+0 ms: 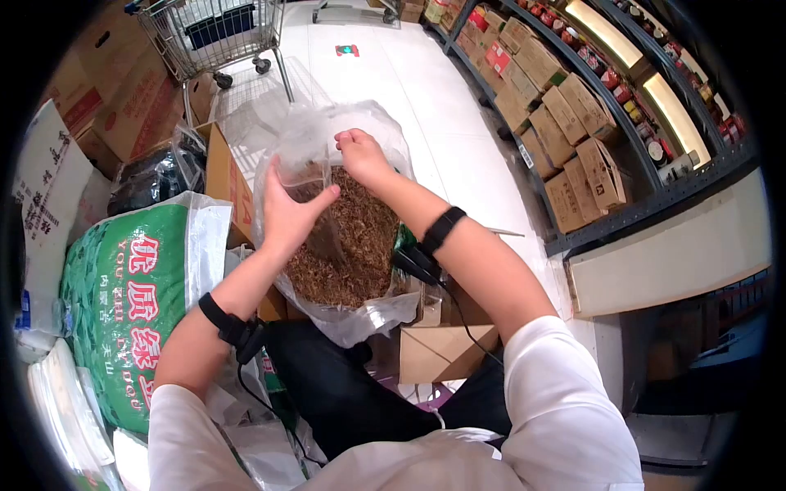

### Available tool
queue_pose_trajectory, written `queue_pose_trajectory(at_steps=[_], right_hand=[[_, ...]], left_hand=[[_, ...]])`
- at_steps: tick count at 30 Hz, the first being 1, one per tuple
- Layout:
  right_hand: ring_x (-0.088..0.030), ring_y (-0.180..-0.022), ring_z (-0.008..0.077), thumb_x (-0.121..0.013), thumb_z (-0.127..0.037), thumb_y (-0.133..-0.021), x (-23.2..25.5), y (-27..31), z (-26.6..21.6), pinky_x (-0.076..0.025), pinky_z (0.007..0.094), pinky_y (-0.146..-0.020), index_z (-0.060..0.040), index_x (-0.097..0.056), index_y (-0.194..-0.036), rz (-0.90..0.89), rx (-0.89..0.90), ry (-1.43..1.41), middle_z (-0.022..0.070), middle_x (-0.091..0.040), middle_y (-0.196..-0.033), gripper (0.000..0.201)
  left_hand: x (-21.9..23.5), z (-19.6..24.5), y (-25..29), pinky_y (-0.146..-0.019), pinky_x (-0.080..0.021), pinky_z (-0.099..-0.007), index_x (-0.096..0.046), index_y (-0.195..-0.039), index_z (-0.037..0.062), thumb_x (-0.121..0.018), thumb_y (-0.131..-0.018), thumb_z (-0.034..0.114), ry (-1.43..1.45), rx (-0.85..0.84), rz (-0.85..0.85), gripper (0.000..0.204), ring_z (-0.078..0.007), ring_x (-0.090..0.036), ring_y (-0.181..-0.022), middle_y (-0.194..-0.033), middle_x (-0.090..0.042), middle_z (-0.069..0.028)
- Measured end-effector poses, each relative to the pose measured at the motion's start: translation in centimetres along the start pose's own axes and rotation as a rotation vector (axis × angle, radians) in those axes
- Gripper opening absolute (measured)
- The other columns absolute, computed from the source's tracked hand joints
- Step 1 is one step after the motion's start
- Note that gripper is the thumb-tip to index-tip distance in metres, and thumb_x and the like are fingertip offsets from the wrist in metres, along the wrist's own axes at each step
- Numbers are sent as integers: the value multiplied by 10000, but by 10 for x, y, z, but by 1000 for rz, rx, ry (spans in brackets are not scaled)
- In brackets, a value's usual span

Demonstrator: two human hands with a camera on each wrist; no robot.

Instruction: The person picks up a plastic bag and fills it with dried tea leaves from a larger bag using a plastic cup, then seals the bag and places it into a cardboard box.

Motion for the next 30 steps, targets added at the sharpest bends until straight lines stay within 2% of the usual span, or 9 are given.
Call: queue_pose_trajectory(at_steps=[4,6,9,12,17,19,23,25,30], right_hand=[[-592,-1100,334,-510,-253,-939,-18,-29,58,-448,399,-953,18,-595,-1162,-5,-101,258,206,-644,-1117,362],[-536,-1177,402,-536,-310,-914,-59,-61,136,-418,425,-1015,-2,-564,-1235,-435,152,930,244,-585,-1224,445],[-256,-1384,464,-582,-509,-869,-53,-10,134,-307,539,-1097,-98,-276,-1490,-485,-182,1169,233,-162,-1557,805],[-99,-1440,451,-516,-683,-834,-48,6,141,-208,612,-1113,-132,-163,-1534,-380,-89,1257,213,-61,-1585,958],[-79,-1449,436,-414,-811,-785,-54,51,141,-154,659,-1100,-128,-165,-1537,-403,-80,1293,212,-109,-1579,1045],[-127,-1438,432,-428,-820,-772,-62,63,146,-171,650,-1098,-96,-218,-1520,-591,-53,1315,225,-184,-1551,1062],[-301,-1373,413,-476,-812,-757,-60,61,140,-289,561,-1091,-62,-267,-1494,-648,-84,1081,243,-292,-1487,1072],[-265,-1405,401,-451,-831,-759,-41,42,133,-286,549,-1100,-47,-243,-1498,-535,-102,1144,232,-254,-1521,1097],[-211,-1430,400,-437,-869,-721,-52,78,141,-229,538,-1135,-64,-204,-1518,-684,-121,1344,222,-180,-1560,1157]], left_hand=[[8,6,-1,-1090,-339,-413,-211,-1446,-62,-858,-635,309,-98,-87,53,1102,-355,-388,-1310,-1404,-360,-262],[6,2,-1,-1089,-341,-414,-203,-1451,-60,-851,-631,273,-108,-75,43,1097,-360,-391,-1303,-1393,-368,-257],[4,1,-1,-1085,-347,-413,-189,-1458,-61,-838,-629,224,-114,-61,11,1091,-364,-400,-1287,-1376,-377,-251],[2,0,-2,-1075,-357,-407,-180,-1462,-62,-830,-629,210,-135,-48,-18,1091,-360,-416,-1266,-1357,-386,-246],[-2,-5,-1,-1048,-382,-399,-181,-1466,-58,-827,-625,205,-166,-21,-36,1092,-352,-441,-1231,-1322,-404,-234],[-2,-3,-1,-1032,-395,-399,-183,-1468,-52,-828,-625,206,-182,-24,-54,1092,-349,-453,-1215,-1306,-411,-226],[-4,0,1,-1030,-399,-401,-188,-1472,-40,-829,-626,213,-200,-83,-55,1091,-351,-460,-1211,-1302,-417,-225],[-6,1,4,-1030,-376,-426,-185,-1470,-51,-810,-625,222,-205,-112,-78,1085,-387,-447,-1174,-1234,-440,-220],[-8,-2,4,-1032,-376,-426,-186,-1472,-49,-808,-625,237,-202,-101,-92,1089,-389,-448,-1175,-1234,-441,-221]])
Point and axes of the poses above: each hand's wrist, its own y-axis away from the middle knuckle, its own x-axis out of the back of the hand, z = x × y, the point moved 8 cm from there along -y, towards the middle knuckle
